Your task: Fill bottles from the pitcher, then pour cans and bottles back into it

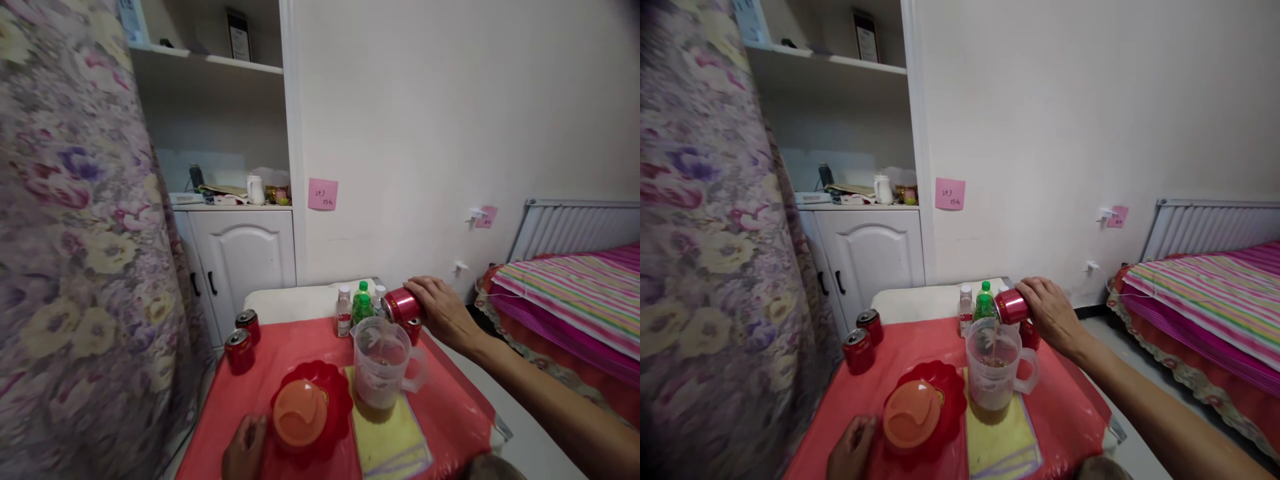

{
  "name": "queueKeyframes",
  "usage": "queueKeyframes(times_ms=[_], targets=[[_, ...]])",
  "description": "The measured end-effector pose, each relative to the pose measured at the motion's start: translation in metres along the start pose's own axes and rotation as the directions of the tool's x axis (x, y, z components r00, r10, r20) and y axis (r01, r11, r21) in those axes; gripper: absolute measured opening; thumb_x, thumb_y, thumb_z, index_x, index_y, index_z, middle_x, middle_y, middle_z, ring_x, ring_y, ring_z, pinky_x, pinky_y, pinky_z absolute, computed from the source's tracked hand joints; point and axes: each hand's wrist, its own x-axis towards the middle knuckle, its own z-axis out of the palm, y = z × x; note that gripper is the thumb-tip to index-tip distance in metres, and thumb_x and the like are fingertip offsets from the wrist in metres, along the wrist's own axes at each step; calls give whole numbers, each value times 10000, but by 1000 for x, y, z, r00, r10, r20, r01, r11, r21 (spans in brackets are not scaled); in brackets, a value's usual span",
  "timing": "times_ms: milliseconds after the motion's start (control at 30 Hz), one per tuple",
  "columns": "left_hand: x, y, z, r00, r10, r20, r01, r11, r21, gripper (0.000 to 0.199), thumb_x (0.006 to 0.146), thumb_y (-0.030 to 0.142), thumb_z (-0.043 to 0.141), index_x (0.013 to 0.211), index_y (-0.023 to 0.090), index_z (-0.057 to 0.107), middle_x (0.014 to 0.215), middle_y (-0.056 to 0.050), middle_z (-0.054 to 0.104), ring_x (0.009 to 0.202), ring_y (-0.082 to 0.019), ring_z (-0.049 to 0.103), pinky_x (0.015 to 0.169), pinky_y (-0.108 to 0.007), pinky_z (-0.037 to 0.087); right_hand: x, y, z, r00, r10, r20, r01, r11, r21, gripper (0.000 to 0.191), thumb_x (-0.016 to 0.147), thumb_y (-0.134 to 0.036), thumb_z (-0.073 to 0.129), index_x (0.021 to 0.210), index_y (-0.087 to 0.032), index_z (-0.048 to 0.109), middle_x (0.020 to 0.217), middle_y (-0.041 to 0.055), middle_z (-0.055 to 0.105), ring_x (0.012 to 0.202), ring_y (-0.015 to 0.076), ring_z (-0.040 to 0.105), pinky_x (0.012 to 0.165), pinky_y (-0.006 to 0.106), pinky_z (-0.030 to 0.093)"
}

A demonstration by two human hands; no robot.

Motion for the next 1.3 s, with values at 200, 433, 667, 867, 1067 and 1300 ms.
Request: queueKeyframes(times_ms=[200, 433, 667, 867, 1067, 1300], targets=[[1, 1, 1, 1000, -10, 9, 10, 1000, 6, 379, 791, 604, 473, 717, 239, 544, 631, 30, 641, 682, -202, 618, 643, -266, 461, 1, 1, -2, 1000, -3, 7, 4, 1000, -18, 470, 859, -127, 548, 1323, -164, 486, 1245, 156, 600, 1134, 300, 513, 965, 464, 453], [-4, 12, -2, 1000, -2, -1, 2, 1000, -12, 378, 797, 602, 481, 693, 242, 534, 606, 41, 619, 649, -194, 604, 617, -260, 450, 4, 0, -4, 1000, -21, 11, 22, 998, -51, 418, 899, -154, 507, 1317, -176, 497, 1241, 141, 611, 1143, 296, 509, 969, 461, 425], [-3, 8, -1, 1000, -4, 7, 4, 1000, -19, 376, 785, 603, 490, 701, 241, 539, 632, 33, 636, 671, -197, 612, 630, -261, 456, 9, 0, -7, 998, -54, 35, 56, 996, -65, 412, 907, -156, 520, 1316, -186, 492, 1274, 133, 607, 1189, 290, 487, 1033, 480, 376], [-1, 6, 0, 1000, -13, 2, 13, 1000, -16, 374, 788, 602, 482, 712, 242, 547, 613, 37, 633, 663, -201, 622, 622, -264, 466, 11, 0, -9, 997, -67, 37, 69, 995, -71, 421, 906, -138, 503, 1323, -196, 489, 1280, 128, 607, 1198, 293, 480, 1041, 497, 365], [-1, 2, 0, 1000, 8, 4, -8, 1000, 14, 370, 807, 593, 469, 710, 243, 539, 622, 32, 637, 669, -202, 618, 631, -267, 464, 15, -2, -12, 993, -97, 65, 103, 992, -80, 431, 904, -116, 502, 1329, -185, 491, 1294, 124, 603, 1219, 294, 464, 1066, 499, 334], [-1, -1, 2, 1000, 13, 6, -13, 1000, 11, 371, 815, 590, 463, 706, 241, 521, 614, 46, 608, 652, -188, 600, 626, -259, 454, 19, -5, -13, 986, -120, 113, 129, 989, -77, 423, 931, -106, 462, 1346, -178, 489, 1314, 103, 605, 1238, 282, 457, 1105, 499, 287]])
